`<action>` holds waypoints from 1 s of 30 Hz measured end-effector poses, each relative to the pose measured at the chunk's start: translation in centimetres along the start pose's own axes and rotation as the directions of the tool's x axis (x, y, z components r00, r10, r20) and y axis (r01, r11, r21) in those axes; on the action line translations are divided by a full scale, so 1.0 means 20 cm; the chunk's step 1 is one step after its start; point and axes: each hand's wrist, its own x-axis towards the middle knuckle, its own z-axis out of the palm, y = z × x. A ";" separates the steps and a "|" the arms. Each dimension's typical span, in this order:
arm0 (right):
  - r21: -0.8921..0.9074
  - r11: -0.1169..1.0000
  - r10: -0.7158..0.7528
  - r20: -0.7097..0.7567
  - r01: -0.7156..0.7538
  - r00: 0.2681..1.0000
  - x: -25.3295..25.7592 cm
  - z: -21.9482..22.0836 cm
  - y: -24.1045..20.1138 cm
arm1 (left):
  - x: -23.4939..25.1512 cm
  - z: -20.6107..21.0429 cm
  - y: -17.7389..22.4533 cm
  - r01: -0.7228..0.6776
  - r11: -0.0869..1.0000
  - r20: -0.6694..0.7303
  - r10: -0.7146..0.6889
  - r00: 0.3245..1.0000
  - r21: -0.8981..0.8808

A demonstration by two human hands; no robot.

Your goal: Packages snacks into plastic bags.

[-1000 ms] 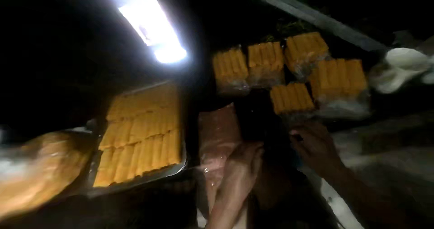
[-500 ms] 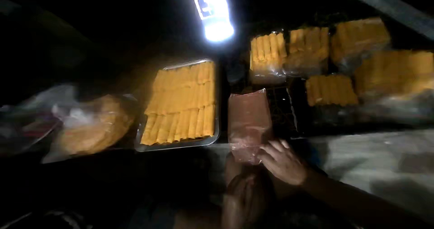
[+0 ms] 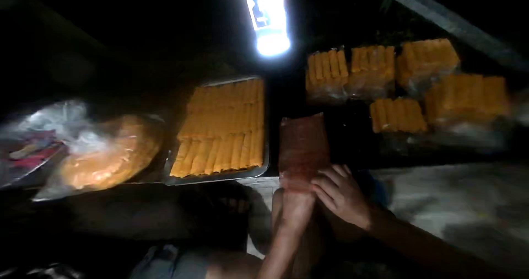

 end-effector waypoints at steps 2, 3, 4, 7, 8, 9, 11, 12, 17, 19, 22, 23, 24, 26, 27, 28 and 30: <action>0.026 0.999 0.022 0.007 -0.022 1.000 -0.01 0.01 0.01 | 0.02 0.01 -0.04 -0.048 0.999 -0.069 0.049 0.996 0.005; 0.042 0.999 0.034 0.009 -0.034 0.999 -0.01 0.02 0.02 | 0.02 0.03 -0.07 -0.104 0.994 -0.126 0.107 0.986 0.030; 0.056 0.997 0.045 0.012 -0.045 0.999 -0.02 0.02 0.02 | 0.03 0.04 -0.10 -0.128 0.991 -0.153 0.131 0.979 0.029; 0.100 0.992 0.070 0.061 -0.076 0.996 -0.02 0.02 0.04 | 0.04 0.02 -0.10 -0.067 0.997 -0.079 0.069 0.994 0.033; 0.112 0.990 0.076 0.080 -0.085 0.994 -0.02 0.02 0.05 | 0.04 0.02 -0.11 -0.085 0.994 -0.071 0.090 0.993 0.073; 0.122 0.988 0.089 0.093 -0.100 0.992 -0.02 0.02 0.05 | 0.04 0.01 -0.11 -0.102 0.992 -0.074 0.107 0.992 0.068; 0.117 0.983 0.128 0.131 -0.143 0.983 -0.03 0.03 0.05 | 0.05 -0.02 -0.11 -0.095 0.995 -0.055 0.094 0.994 -0.017; 0.119 0.979 0.147 0.144 -0.165 0.979 -0.02 0.03 0.04 | 0.06 -0.04 -0.10 -0.101 0.994 -0.043 0.099 0.994 -0.048; 0.091 0.966 0.223 0.168 -0.240 0.960 0.01 0.07 0.05 | 0.03 -0.10 -0.06 -0.081 0.996 0.027 0.081 0.996 0.030; 0.090 0.960 0.247 0.182 -0.266 0.952 0.03 0.08 0.03 | 0.00 -0.11 -0.03 -0.124 0.981 -0.041 0.131 0.990 0.150; 0.060 0.967 0.237 0.152 -0.248 0.960 0.04 0.12 0.04 | -0.05 -0.11 -0.02 -0.203 0.955 -0.138 0.236 0.962 0.215; 0.053 0.971 0.225 0.125 -0.233 0.966 0.05 0.14 0.05 | -0.07 -0.11 -0.02 -0.230 0.947 -0.172 0.271 0.947 0.224; 0.055 0.972 0.221 0.109 -0.228 0.969 0.05 0.15 0.06 | -0.09 -0.12 -0.01 -0.251 0.943 -0.188 0.293 0.937 0.217; 0.068 0.969 0.229 0.131 -0.239 0.965 0.07 0.14 0.07 | -0.12 -0.17 0.02 -0.282 0.944 -0.179 0.312 0.933 0.173; 0.070 0.970 0.223 0.135 -0.234 0.965 0.06 0.15 0.08 | -0.14 -0.21 0.03 -0.290 0.947 -0.167 0.311 0.936 0.136; 0.057 0.974 0.212 0.124 -0.220 0.969 0.06 0.15 0.08 | -0.16 -0.25 0.04 -0.287 0.955 -0.154 0.296 0.943 0.078; 0.033 0.975 0.216 0.115 -0.221 0.970 0.07 0.16 0.08 | -0.20 -0.37 0.06 -0.248 0.958 -0.131 0.230 0.964 -0.144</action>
